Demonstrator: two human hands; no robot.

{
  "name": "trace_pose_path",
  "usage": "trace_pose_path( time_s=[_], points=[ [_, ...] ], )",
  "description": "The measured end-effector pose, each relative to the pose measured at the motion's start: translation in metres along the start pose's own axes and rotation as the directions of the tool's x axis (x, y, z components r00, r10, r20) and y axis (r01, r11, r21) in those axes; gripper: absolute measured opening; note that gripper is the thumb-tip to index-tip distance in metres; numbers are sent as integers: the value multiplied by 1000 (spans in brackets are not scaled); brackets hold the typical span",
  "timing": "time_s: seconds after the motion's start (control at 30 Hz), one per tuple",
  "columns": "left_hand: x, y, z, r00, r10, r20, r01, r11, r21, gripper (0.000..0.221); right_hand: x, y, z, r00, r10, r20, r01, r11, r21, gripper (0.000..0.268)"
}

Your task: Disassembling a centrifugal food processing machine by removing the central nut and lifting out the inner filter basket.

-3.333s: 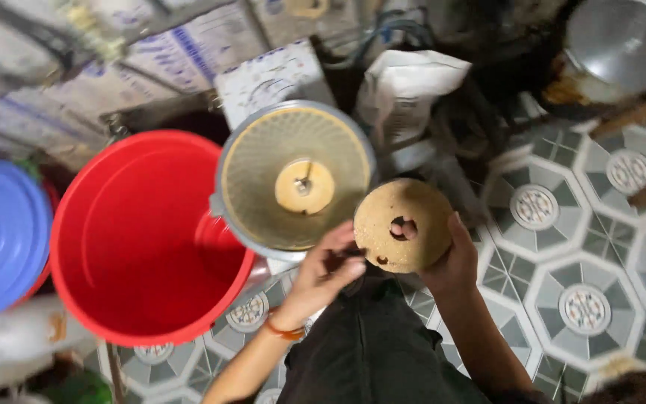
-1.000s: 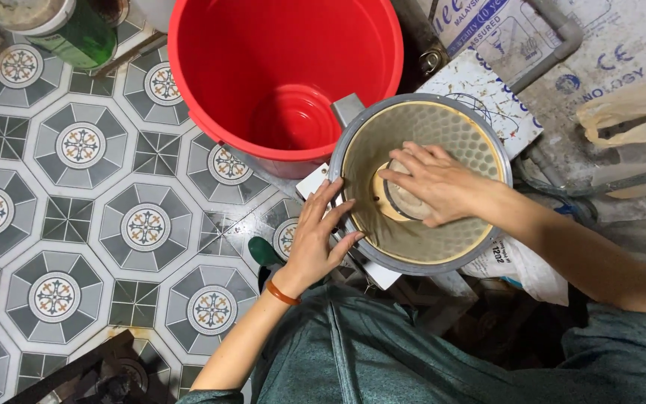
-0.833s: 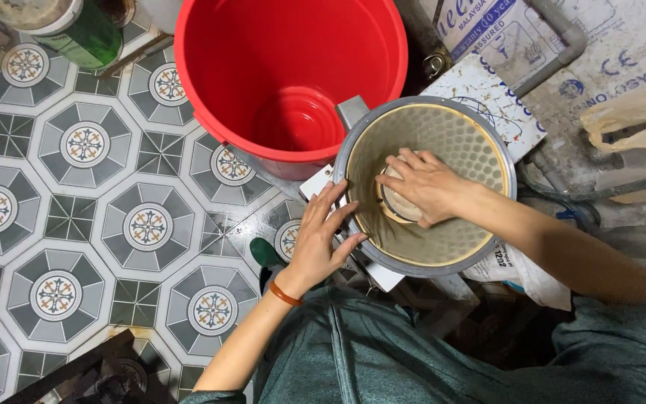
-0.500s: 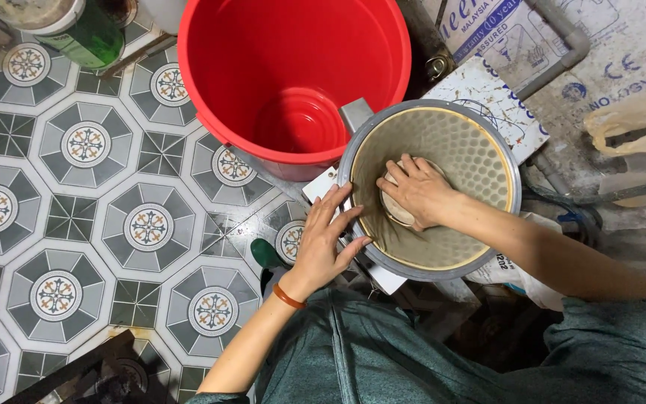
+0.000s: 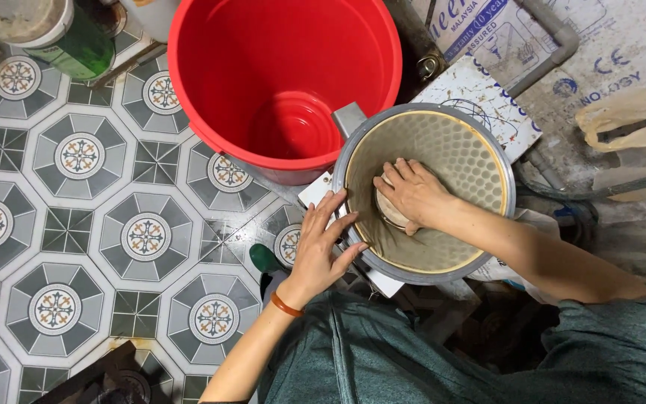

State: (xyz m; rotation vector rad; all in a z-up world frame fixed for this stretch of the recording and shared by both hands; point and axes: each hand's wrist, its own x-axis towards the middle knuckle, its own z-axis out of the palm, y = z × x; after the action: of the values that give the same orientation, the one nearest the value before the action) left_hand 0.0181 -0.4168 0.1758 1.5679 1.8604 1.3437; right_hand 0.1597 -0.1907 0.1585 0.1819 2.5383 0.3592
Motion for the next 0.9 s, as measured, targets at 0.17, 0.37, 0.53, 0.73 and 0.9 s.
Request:
trace_pose_path(
  time_s=[0.17,0.37,0.53,0.73,0.9],
  points=[
    [1,-1,0,1000,4,1,-4,1000,20,47,0,4,-5,1000,-19,-12,19,1000,-4,136],
    [1,-5,2,1000,2,-11,-2,1000,21,48,5,0,5,1000,-16,-10,16,1000,-24,137],
    [1,-4,1,1000,4,-7,-4,1000,28,47,2,-7,1,999,15,-40,-17,999,-47,135],
    [3,-3,-1,1000,-8,10,8,1000,18,46,6,-6,13,999,-38,-28,37,998,-49,136],
    [4,-3,-4,1000,17,24,-18,999,46,46,-3,-4,7,998,-35,-55,36,999,6,123]
  ],
)
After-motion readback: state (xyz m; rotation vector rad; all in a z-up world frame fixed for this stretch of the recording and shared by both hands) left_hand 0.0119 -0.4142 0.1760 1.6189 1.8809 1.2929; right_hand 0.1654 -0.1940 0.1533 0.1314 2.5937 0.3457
